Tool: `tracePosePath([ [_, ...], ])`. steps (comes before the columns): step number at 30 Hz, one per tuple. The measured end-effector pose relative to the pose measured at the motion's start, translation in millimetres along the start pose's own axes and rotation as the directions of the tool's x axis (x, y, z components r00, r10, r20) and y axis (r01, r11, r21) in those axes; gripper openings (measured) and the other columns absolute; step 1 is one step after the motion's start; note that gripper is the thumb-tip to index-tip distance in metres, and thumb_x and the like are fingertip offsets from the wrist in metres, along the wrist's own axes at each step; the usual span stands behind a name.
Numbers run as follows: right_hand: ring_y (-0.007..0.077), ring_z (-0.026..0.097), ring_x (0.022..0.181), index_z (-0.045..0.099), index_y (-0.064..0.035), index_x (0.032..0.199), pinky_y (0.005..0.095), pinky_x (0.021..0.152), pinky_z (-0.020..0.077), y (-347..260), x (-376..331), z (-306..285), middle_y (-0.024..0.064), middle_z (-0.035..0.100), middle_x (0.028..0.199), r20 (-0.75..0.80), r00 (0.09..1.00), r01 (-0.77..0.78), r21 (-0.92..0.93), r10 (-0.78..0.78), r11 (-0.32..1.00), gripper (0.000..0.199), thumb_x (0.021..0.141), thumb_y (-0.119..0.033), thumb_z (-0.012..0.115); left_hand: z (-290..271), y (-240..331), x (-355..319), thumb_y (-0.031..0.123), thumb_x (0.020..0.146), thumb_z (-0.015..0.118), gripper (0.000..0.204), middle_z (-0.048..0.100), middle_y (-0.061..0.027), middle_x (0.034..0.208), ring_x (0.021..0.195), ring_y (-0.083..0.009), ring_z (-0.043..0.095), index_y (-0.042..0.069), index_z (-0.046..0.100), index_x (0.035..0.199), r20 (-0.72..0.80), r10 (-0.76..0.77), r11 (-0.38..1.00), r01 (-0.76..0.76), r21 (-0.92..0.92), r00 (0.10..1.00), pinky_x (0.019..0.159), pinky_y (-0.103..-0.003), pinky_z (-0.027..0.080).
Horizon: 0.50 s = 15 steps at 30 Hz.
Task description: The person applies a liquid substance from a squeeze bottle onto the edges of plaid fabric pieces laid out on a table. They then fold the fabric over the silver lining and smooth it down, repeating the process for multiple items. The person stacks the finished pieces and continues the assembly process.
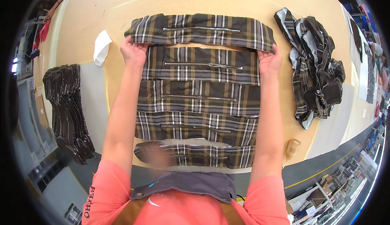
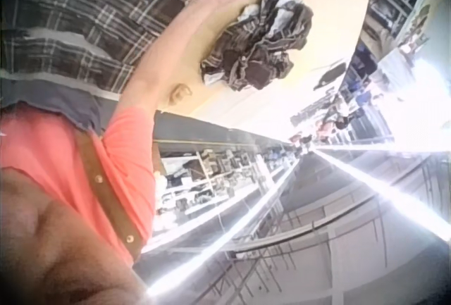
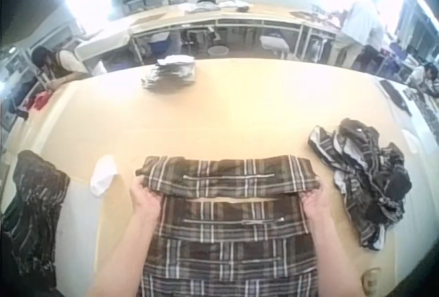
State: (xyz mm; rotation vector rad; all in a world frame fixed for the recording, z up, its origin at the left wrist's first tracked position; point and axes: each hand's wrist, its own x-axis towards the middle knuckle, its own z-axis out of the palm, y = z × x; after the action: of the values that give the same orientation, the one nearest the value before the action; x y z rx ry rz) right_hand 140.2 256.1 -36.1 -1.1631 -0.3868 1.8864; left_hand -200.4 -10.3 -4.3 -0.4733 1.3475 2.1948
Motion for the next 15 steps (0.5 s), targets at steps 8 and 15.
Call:
tracePosePath([
  [8, 0.0184, 0.063, 0.085, 0.064, -0.0041, 0.104, 0.0356, 0.077, 0.0499, -32, 37, 11, 0.006, 0.068, 0.095, 0.133, 0.964, 0.264, -0.541, -0.229, 0.799, 0.028, 0.082, -0.017, 0.074, -11, 15, 33, 0.01, 0.081, 0.073, 0.031, 0.067, -0.006, 0.096, 0.087, -0.0152, 0.062, 0.001, 0.062, 0.108, 0.062, 0.335, 0.837, -0.327, 0.439, 0.94, 0.08, -0.029, 0.05],
  [15, 0.0282, 0.059, 0.099, 0.061, -0.0025, 0.107, 0.0393, 0.086, 0.0452, -19, 26, 1, 0.0127, 0.062, 0.11, 0.561, 0.484, 0.488, -0.81, -0.671, -0.325, 0.023, 0.085, -0.009, 0.061, -18, 15, 21, 0.006, 0.085, 0.063, 0.035, 0.058, -0.0126, 0.112, 0.104, -0.0219, 0.054, 0.001, 0.055, 0.118, 0.018, 0.702, 0.366, -0.382, 0.848, 0.712, 0.091, -0.036, 0.043],
])
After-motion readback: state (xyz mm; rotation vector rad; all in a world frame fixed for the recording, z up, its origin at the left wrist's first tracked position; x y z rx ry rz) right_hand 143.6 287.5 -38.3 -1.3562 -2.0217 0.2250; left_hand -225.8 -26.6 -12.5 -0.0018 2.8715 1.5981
